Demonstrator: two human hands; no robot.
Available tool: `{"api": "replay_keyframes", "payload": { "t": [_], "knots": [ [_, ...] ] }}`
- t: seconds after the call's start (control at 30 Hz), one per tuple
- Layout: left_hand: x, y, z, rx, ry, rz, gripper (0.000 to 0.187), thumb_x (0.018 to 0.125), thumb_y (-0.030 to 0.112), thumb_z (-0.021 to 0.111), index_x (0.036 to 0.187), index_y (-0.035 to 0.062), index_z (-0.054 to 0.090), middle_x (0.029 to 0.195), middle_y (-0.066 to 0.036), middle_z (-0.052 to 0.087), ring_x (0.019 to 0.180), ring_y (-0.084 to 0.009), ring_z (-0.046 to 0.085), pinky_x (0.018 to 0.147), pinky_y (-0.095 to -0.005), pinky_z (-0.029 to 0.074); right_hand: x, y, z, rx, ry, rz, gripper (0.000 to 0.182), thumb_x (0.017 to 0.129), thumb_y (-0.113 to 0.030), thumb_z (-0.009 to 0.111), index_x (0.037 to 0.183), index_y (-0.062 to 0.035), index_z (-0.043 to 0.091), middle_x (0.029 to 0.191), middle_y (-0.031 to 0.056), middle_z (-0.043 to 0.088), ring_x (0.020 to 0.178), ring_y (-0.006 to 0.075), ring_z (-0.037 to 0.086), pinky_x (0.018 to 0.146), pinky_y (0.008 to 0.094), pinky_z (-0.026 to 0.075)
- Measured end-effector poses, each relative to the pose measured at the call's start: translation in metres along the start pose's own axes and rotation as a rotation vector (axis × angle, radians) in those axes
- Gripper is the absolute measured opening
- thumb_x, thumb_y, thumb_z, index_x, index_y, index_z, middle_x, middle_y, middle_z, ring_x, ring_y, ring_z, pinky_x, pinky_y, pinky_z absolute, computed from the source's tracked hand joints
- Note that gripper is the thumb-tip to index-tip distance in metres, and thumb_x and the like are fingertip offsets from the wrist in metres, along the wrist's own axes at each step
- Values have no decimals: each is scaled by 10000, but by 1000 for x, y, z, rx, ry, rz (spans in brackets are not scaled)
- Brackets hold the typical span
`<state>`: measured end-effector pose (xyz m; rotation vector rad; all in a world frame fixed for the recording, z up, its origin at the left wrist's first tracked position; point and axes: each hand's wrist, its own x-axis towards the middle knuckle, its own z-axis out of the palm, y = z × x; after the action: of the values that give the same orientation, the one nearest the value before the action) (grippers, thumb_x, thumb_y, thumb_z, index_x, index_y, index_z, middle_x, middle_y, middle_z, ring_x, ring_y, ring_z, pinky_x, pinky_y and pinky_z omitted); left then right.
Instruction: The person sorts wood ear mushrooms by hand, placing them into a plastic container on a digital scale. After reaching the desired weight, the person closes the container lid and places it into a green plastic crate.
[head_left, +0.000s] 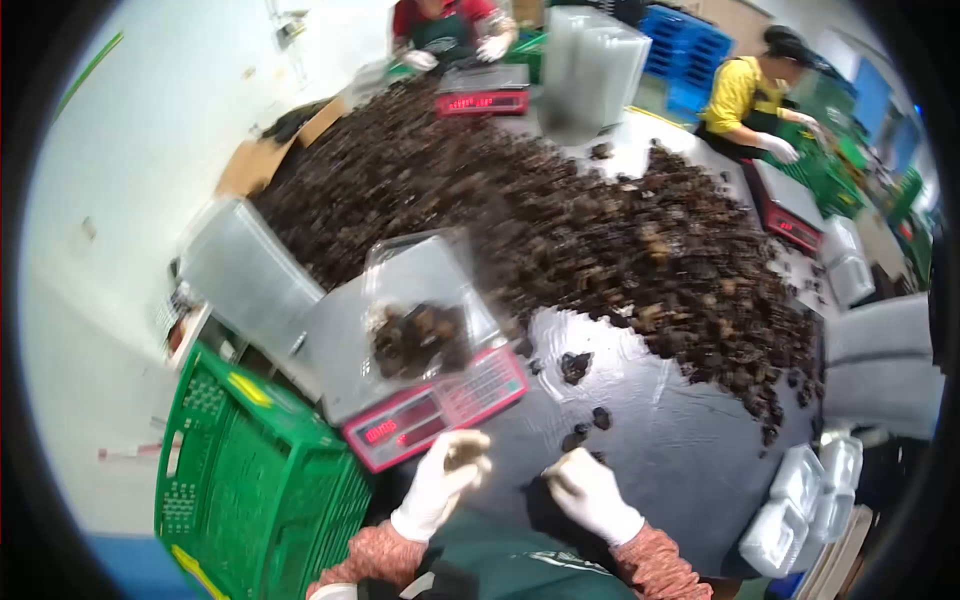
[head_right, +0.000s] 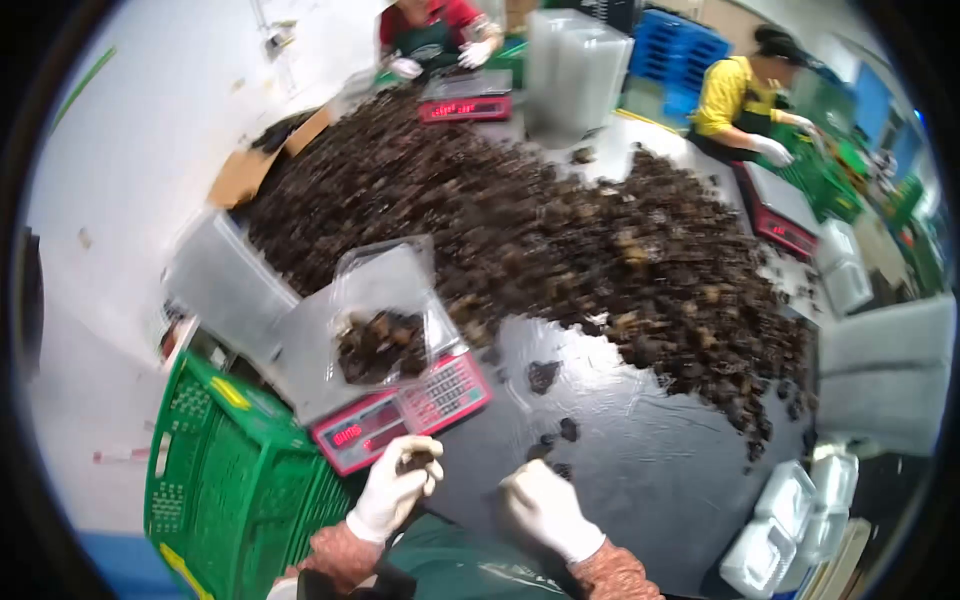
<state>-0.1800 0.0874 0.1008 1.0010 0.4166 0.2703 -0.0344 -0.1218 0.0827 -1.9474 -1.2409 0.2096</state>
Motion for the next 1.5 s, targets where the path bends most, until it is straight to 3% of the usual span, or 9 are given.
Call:
{"api": "replay_keyframes", "payload": {
  "t": [0.2, 0.33, 0.43, 0.53, 0.6, 0.83, 1.2, 1.33, 1.5],
  "knots": [
    [7, 78, -19, 540, 452, 475, 355, 916, -83, 576, 1262, -9, 559, 993, -61, 628, 809, -90, 558, 766, -241, 486, 96, -33, -14, 118, 219, -127, 237, 787, 56, 744, 981, -68, 687, 912, 107, 623, 807, 277, 656, 687, 347, 541],
    [41, 104, -34, 1127, 503, 804, 511, 856, -32, 705, 1340, 2, 546, 1220, -105, 601, 1006, -184, 619, 943, -301, 502, 169, -60, 5, 155, 257, -302, 295, 797, 39, 724, 1066, -72, 671, 986, 116, 633, 869, 292, 664, 741, 365, 551],
    [68, 117, -43, 1511, 348, 687, 744, 769, 77, 802, 1447, 21, 500, 1461, -204, 507, 1299, -377, 549, 1082, -419, 462, 202, -65, 23, 47, 96, -313, 284, 837, -19, 701, 1114, -64, 660, 1048, 128, 638, 938, 298, 670, 791, 362, 555],
    [65, 130, -55, 1586, 346, 682, 731, 786, 61, 789, 1457, 31, 500, 1432, -180, 541, 1290, -326, 562, 1053, -392, 484, 209, -59, 19, 118, 106, -271, 293, 848, -33, 707, 1136, -45, 658, 1072, 133, 647, 929, 283, 680, 791, 355, 557],
    [54, 129, -73, 1258, 410, 637, 676, 811, 24, 758, 1445, 50, 526, 1358, -103, 593, 1060, -186, 625, 910, -310, 517, 197, -52, -4, 123, 140, -189, 281, 855, -15, 703, 1134, -21, 670, 1070, 129, 662, 869, 247, 685, 780, 336, 556],
    [19, 115, -103, 1001, 587, 464, 395, 897, -71, 654, 1287, -13, 625, 1156, -58, 661, 868, -87, 625, 759, -221, 496, 119, 25, -32, 143, 158, 265, 257, 896, 58, 626, 1146, 8, 662, 1040, 53, 652, 888, 110, 626, 818, 248, 506],
    [27, 106, -110, 869, 644, 248, 380, 955, 25, 647, 1329, -14, 597, 1032, -44, 687, 801, -61, 589, 721, -217, 497, -2, 53, -46, 70, 199, 618, 318, 896, 49, 630, 1212, 14, 641, 1045, 30, 651, 858, 90, 584, 816, 244, 491],
    [38, 104, -105, 811, 570, 171, 386, 1001, 129, 629, 1350, -12, 544, 872, -47, 687, 653, -64, 605, 549, -204, 457, -20, 51, -52, 114, 198, 746, 310, 915, 19, 626, 1225, 22, 637, 1080, 36, 677, 889, 90, 592, 840, 245, 495],
    [54, 91, -100, 592, 543, 70, 326, 1003, 177, 636, 1207, -51, 525, 772, -144, 673, 524, -148, 639, 409, -225, 424, 39, 28, -53, 255, 149, 588, 271, 963, -6, 562, 1219, 28, 644, 1129, 54, 693, 956, 103, 636, 867, 254, 505]
  ]
}}
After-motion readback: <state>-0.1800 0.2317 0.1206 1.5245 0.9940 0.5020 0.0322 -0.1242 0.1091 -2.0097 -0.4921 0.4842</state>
